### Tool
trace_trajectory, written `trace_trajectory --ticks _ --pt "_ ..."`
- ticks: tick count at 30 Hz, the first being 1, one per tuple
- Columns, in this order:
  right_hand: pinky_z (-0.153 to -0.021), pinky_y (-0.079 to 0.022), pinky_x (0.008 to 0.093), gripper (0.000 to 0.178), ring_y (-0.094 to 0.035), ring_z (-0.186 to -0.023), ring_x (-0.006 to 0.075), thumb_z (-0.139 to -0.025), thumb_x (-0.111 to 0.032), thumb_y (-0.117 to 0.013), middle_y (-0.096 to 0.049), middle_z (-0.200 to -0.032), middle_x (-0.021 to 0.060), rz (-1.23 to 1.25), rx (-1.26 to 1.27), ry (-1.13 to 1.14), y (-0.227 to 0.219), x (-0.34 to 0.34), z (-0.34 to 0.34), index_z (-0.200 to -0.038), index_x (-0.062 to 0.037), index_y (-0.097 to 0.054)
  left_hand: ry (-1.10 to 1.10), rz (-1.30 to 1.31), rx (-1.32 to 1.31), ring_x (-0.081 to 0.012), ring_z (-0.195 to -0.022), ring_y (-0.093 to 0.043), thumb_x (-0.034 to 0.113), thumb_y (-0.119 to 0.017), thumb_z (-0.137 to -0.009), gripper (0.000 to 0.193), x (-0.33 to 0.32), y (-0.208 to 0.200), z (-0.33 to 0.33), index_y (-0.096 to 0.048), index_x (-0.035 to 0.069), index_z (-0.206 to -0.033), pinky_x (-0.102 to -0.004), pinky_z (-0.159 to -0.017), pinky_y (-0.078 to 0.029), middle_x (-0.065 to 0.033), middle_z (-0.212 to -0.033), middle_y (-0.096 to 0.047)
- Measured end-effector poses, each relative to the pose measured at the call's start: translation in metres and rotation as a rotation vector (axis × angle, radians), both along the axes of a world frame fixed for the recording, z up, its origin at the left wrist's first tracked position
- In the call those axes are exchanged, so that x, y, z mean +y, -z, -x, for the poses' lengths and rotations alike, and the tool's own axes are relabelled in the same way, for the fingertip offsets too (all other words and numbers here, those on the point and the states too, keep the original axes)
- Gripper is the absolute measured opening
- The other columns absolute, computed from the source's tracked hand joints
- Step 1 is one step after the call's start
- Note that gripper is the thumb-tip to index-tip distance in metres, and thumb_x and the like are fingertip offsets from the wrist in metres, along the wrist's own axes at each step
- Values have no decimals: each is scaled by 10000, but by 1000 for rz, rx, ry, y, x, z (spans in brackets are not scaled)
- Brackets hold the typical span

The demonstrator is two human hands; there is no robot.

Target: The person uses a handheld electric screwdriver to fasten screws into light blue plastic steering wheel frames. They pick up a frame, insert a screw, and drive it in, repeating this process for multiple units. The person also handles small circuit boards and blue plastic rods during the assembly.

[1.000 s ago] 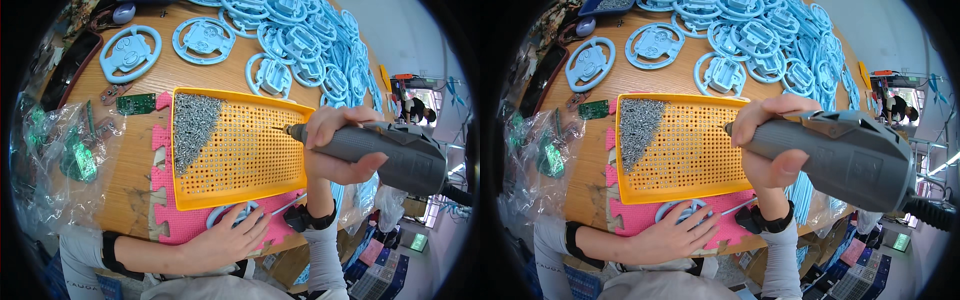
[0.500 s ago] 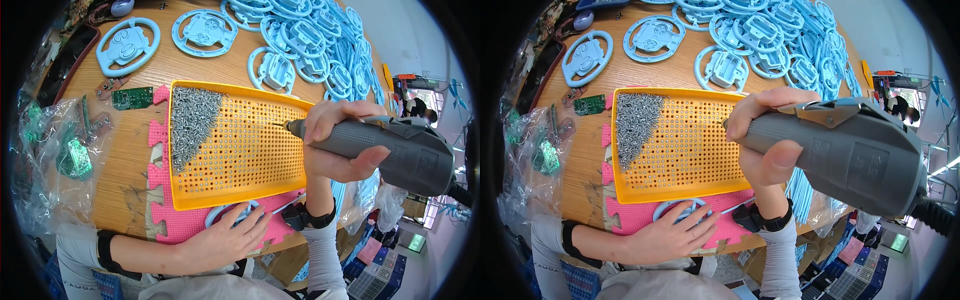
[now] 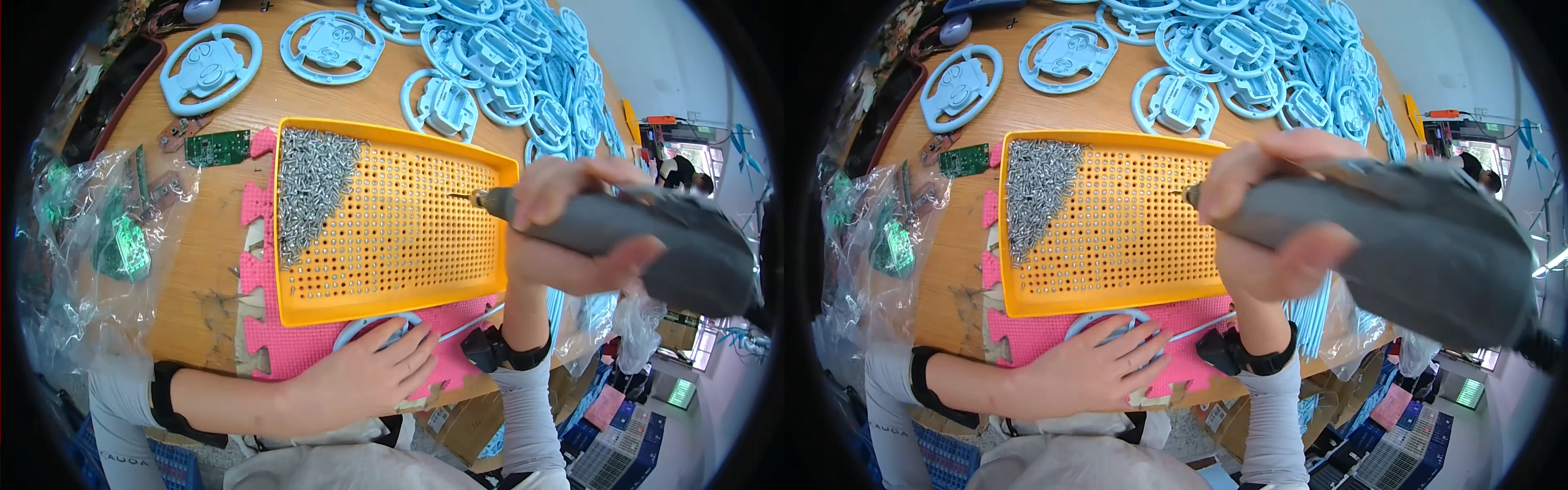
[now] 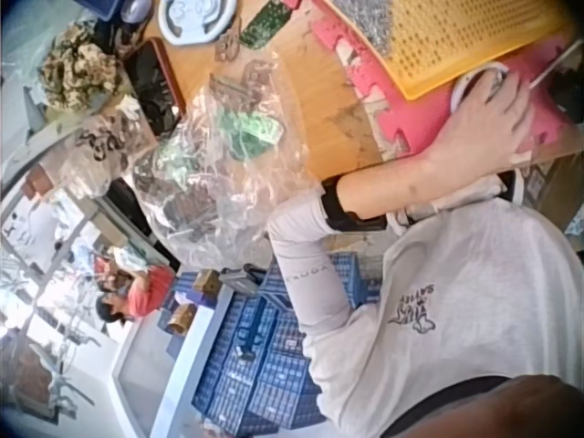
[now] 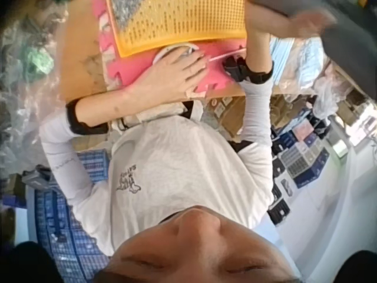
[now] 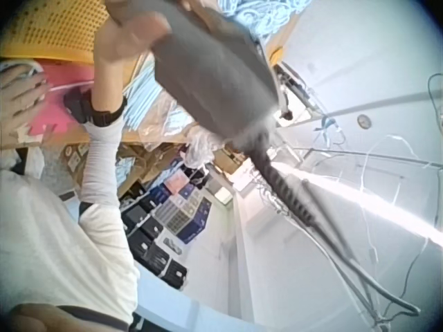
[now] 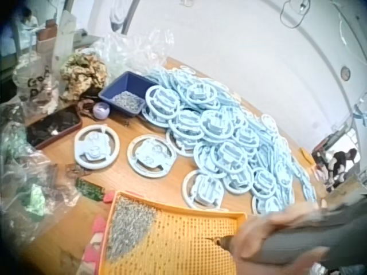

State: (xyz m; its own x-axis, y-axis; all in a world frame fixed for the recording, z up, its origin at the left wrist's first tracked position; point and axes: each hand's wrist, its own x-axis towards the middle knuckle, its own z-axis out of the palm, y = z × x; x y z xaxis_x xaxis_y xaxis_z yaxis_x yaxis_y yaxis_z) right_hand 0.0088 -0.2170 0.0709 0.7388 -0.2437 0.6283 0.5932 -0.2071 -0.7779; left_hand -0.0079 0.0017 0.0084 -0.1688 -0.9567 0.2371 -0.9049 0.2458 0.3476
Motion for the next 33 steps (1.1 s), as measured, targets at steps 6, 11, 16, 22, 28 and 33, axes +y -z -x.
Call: trace_trajectory --ticks 6,11,16,22,28,33 --pt "-517 -439 231 464 -523 -420 117 -852 -481 -610 -532 -537 4 -138 -37 -83 -43 52 74 -949 -62 -434 -55 39 189 -241 -1203 -463 312 -539 -817 442 2 9 -1 -577 6 -1134 -423 -949 -380 -145 -1250 -541" --pt "-424 -485 299 453 -547 -441 198 -903 -449 -575 -553 -557 92 -133 42 -460 -38 84 108 -925 -13 -454 -90 59 160 -228 -1192 -453 317 -556 -791 441 4 9 1 -601 20 -1114 -424 -902 -397 -114 -1208 -556" --pt "-501 -528 354 229 -613 -486 222 -910 -146 -569 -614 -596 141 1 105 -482 -13 95 127 -926 -2 -391 -45 8 134 -228 -1234 -425 415 -597 -773 557 2 3 -1 -555 31 -1174 -458 -951 -362 -93 -1253 -529" --pt "-451 -506 355 138 -601 -497 279 -893 -15 -514 -607 -628 194 -33 127 -641 -4 93 124 -945 15 -390 -68 36 74 -204 -1215 -429 338 -598 -754 492 3 5 1 -578 36 -1141 -428 -935 -373 -66 -1219 -541" --pt "-451 -507 356 90 -592 -490 276 -883 5 -483 -600 -621 192 4 131 -502 -4 106 130 -921 17 -402 -49 -46 67 -212 -1276 -380 431 -665 -685 675 2 5 3 -531 51 -1227 -475 -984 -334 -63 -1321 -491" --pt "-433 -500 351 70 -574 -457 263 -877 -10 -469 -591 -594 175 -24 166 -474 1 117 133 -902 15 -409 -98 46 76 -197 -1190 -446 299 -592 -773 425 5 4 -1 -600 39 -1109 -400 -896 -398 -55 -1178 -562"
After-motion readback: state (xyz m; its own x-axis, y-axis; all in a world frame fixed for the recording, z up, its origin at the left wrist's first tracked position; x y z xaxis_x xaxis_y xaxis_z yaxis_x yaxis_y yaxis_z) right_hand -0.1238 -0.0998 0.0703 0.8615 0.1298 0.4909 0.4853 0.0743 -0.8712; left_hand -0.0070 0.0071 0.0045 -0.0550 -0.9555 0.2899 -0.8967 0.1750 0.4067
